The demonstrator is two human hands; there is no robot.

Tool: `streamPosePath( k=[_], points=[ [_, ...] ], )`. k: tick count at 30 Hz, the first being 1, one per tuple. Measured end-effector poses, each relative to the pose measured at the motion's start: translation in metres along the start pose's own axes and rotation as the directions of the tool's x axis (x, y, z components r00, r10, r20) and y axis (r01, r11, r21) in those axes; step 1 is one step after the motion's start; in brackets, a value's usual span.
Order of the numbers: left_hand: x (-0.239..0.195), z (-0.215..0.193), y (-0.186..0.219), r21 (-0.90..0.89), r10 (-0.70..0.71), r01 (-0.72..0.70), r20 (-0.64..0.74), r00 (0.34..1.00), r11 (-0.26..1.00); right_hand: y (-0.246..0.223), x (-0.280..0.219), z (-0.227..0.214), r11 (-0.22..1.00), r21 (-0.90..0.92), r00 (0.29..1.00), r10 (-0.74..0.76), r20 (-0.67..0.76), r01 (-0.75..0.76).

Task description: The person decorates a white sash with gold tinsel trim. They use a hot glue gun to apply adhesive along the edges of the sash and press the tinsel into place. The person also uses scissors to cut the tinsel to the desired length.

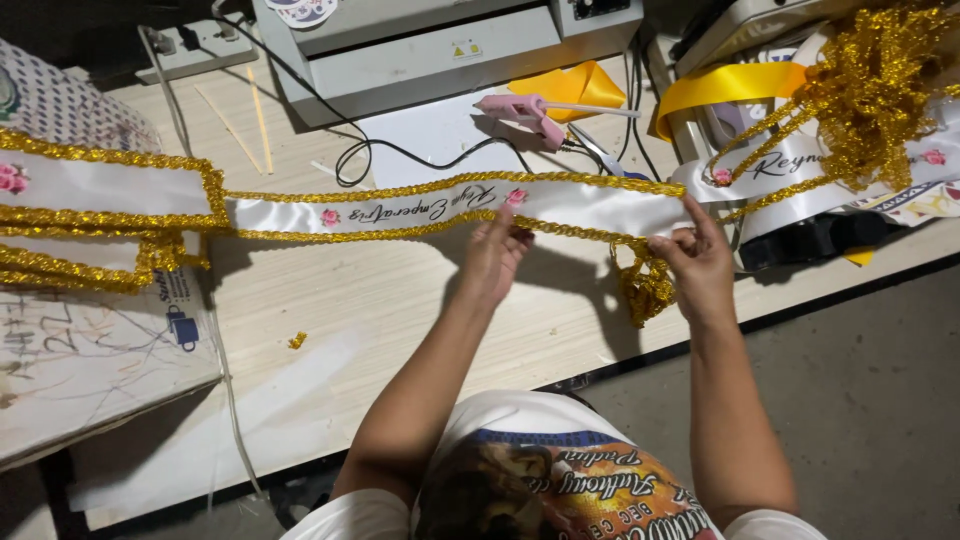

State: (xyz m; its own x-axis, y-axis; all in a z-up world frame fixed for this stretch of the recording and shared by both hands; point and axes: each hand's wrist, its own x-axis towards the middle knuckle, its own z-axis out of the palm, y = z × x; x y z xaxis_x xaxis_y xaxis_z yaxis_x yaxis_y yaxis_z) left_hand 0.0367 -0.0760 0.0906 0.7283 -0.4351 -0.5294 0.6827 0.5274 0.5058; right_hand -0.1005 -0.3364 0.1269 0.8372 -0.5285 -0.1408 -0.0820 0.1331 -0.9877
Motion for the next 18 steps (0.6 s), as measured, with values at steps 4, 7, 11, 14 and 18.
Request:
streamPosePath(
  k=[4,7,11,14,18],
  points=[
    [0.009,-0.026,0.034,-0.002,0.062,-0.062,-0.020,0.998,0.998,-0.013,0.000,-0.005,0.999,-0.025,1.000,-0.021,-0.010,0.020],
    [0.007,-0.039,0.065,-0.098,0.196,-0.198,-0.032,0.980,0.975,-0.020,0.002,-0.008,1.000,-0.010,1.000,0.002,-0.019,-0.002],
    [-0.002,-0.060,0.105,-0.073,0.216,-0.231,-0.176,0.960,0.970,-0.014,0.015,-0.027,0.999,-0.016,0.999,-0.032,-0.022,0.031],
    [0.009,-0.091,0.113,-0.112,0.256,-0.281,-0.198,0.946,0.953,-0.019,0.023,-0.034,0.998,-0.027,0.999,-0.051,-0.006,0.051],
    [0.010,-0.092,0.121,-0.060,0.261,-0.285,-0.262,0.929,0.957,-0.022,0.032,-0.036,0.993,-0.113,0.999,-0.030,-0.034,0.026]
  ],
)
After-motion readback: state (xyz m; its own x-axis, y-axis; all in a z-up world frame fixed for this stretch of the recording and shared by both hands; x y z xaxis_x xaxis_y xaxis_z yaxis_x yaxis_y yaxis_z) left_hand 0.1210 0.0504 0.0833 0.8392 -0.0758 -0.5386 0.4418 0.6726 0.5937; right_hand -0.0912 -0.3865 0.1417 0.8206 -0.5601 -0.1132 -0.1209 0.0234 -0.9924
